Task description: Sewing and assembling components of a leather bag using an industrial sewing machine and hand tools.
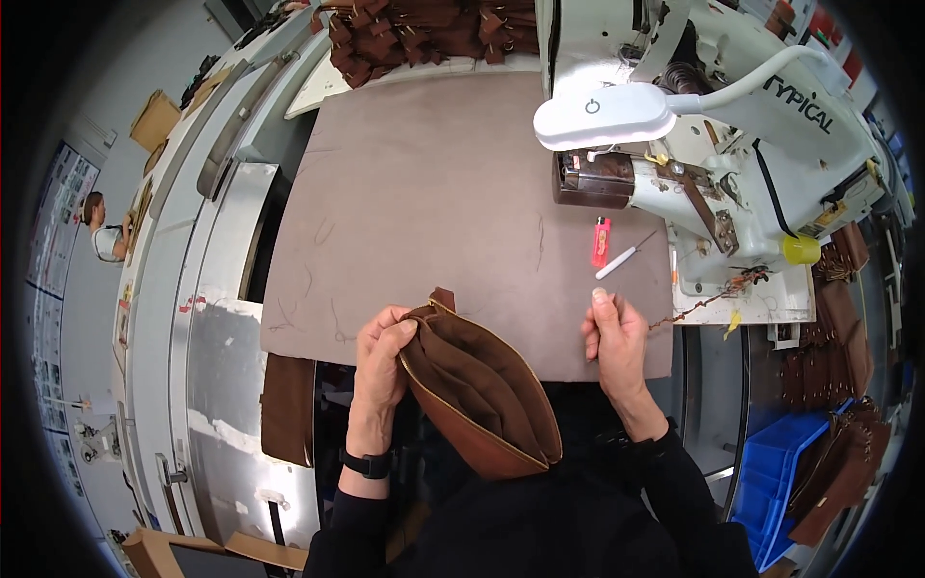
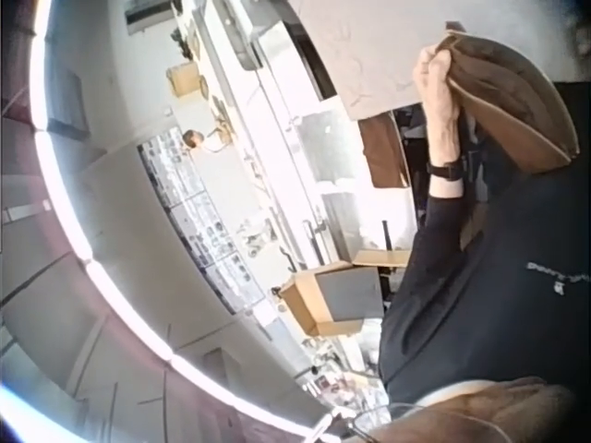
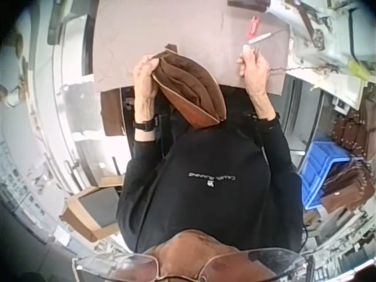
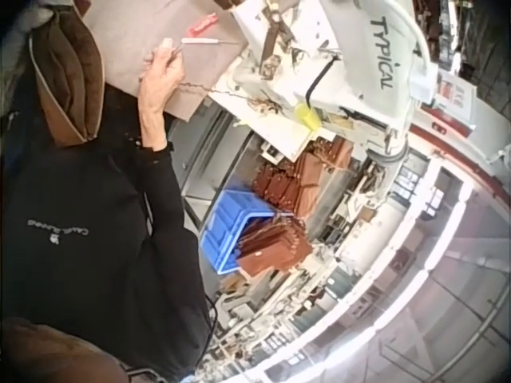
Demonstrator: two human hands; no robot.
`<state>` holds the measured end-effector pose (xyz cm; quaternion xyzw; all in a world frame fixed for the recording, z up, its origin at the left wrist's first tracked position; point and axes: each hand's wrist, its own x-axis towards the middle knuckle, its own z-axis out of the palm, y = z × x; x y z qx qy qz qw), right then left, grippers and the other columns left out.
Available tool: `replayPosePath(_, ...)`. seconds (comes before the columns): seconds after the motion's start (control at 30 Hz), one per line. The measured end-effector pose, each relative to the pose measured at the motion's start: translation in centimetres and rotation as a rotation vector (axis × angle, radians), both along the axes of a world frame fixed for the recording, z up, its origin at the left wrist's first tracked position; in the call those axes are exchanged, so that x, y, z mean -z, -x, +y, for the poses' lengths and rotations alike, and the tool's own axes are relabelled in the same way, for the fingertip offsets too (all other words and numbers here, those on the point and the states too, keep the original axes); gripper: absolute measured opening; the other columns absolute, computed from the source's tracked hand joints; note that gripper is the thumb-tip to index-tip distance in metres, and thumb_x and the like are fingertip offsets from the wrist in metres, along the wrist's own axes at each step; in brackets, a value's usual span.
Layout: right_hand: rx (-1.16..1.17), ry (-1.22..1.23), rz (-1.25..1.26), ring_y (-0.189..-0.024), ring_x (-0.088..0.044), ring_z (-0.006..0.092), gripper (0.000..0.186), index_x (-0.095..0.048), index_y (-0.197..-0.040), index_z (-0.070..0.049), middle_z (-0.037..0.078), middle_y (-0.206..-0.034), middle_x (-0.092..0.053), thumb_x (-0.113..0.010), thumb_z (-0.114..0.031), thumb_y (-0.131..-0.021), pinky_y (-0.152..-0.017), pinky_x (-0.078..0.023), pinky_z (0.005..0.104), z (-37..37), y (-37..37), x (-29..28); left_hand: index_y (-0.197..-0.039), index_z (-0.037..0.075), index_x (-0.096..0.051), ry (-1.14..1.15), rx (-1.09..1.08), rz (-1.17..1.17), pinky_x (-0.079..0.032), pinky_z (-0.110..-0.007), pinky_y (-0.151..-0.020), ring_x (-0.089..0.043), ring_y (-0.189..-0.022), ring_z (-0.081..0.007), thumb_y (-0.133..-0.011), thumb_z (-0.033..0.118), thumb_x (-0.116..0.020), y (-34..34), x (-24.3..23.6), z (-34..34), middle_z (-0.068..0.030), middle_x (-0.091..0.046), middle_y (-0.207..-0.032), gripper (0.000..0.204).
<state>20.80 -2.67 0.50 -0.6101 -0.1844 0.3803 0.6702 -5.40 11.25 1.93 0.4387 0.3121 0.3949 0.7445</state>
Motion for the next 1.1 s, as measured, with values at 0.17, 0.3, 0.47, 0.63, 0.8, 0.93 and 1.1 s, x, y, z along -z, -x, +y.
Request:
replayPosePath(0.17,-0.295,0.0,-0.424,-0.078,-0.059,0.0107,0.031,-0.064,-0.116,0.001,0.006,-0.09,-0.066,-0.065,-0.026,-0.1,-0.066,-0.049,0.0282,0.8,1.2,-1.0,-0.103,-0.004,-0.063,0.047,0.019,-0.029,-0.057,-0.031,-0.08,-0.069,-0.083,-0.0157,-0.094,0.011,-0.059,0.0,-0.1,-0.1,-0.0122,-0.072,-0.097,0.018)
replayPosePath(0.3,-0.556,-0.124,-0.812,-0.076,-0.06,0.0119,0.025,-0.065,-0.106,0.001,0.01,-0.078,-0.061,-0.066,-0.023,-0.1,-0.065,-0.048,0.0315,2.0,3.6,-1.8,-0.103,-0.003,-0.063,0.04,0.037,-0.03,-0.057,-0.03,-0.081,-0.069,-0.084,-0.0154,-0.094,0.012,-0.06,0.1,-0.1,-0.3,-0.0118,-0.072,-0.097,0.018)
replayPosePath(0.47,-0.65,-0.044,-0.468,-0.058,-0.044,0.012,0.039,-0.054,-0.077,0.001,0.006,-0.059,-0.046,-0.063,-0.027,-0.103,-0.053,-0.039,0.0348,2.2,5.3,-2.1,-0.11,-0.004,-0.064,0.051,0.173,0.002,-0.055,-0.029,-0.086,-0.067,-0.091,-0.014,-0.093,0.013,-0.062,0.5,-1.4,-0.2,-0.01,-0.071,-0.103,0.025)
replayPosePath(0.63,-0.399,-0.048,-0.344,-0.062,-0.037,0.007,0.044,-0.05,-0.072,0.0,-0.002,-0.062,-0.044,-0.062,-0.028,-0.104,-0.052,-0.035,0.0304,2.0,6.3,-1.8,-0.113,-0.004,-0.065,0.056,0.258,0.088,-0.053,-0.028,-0.085,-0.067,-0.092,-0.0133,-0.092,0.014,-0.065,0.4,-2.2,0.3,-0.0089,-0.071,-0.104,0.028)
replayPosePath(0.8,-0.081,-0.106,-0.342,-0.06,-0.044,0.007,0.037,-0.055,-0.079,0.0,0.0,-0.063,-0.053,-0.063,-0.027,-0.104,-0.055,-0.04,0.0278,2.7,4.9,-3.5,-0.112,-0.003,-0.065,0.061,0.3,0.014,-0.053,-0.028,-0.084,-0.066,-0.09,-0.0132,-0.091,0.014,-0.065,-0.3,-1.5,-0.1,-0.0083,-0.071,-0.103,0.027)
replayPosePath(0.93,-0.337,-0.134,-0.516,-0.064,-0.056,0.0115,0.027,-0.059,-0.096,-0.001,0.005,-0.07,-0.06,-0.07,-0.026,-0.099,-0.06,-0.047,0.0293,1.9,4.8,-6.0,-0.111,-0.003,-0.065,0.05,0.3,-0.026,-0.054,-0.029,-0.085,-0.066,-0.091,-0.0133,-0.091,0.014,-0.064,-0.4,-1.4,-0.3,-0.0087,-0.071,-0.104,0.026)
replayPosePath(1.1,-0.571,-0.03,-0.876,-0.072,-0.07,0.031,0.035,-0.061,-0.105,0.0,0.014,-0.088,-0.07,-0.077,-0.028,-0.091,-0.061,-0.054,0.0422,1.6,5.4,-7.5,-0.11,-0.003,-0.065,0.048,0.295,-0.019,-0.054,-0.03,-0.088,-0.067,-0.096,-0.014,-0.091,0.01,-0.062,-0.8,-1.5,-0.4,-0.0098,-0.072,-0.105,0.023)
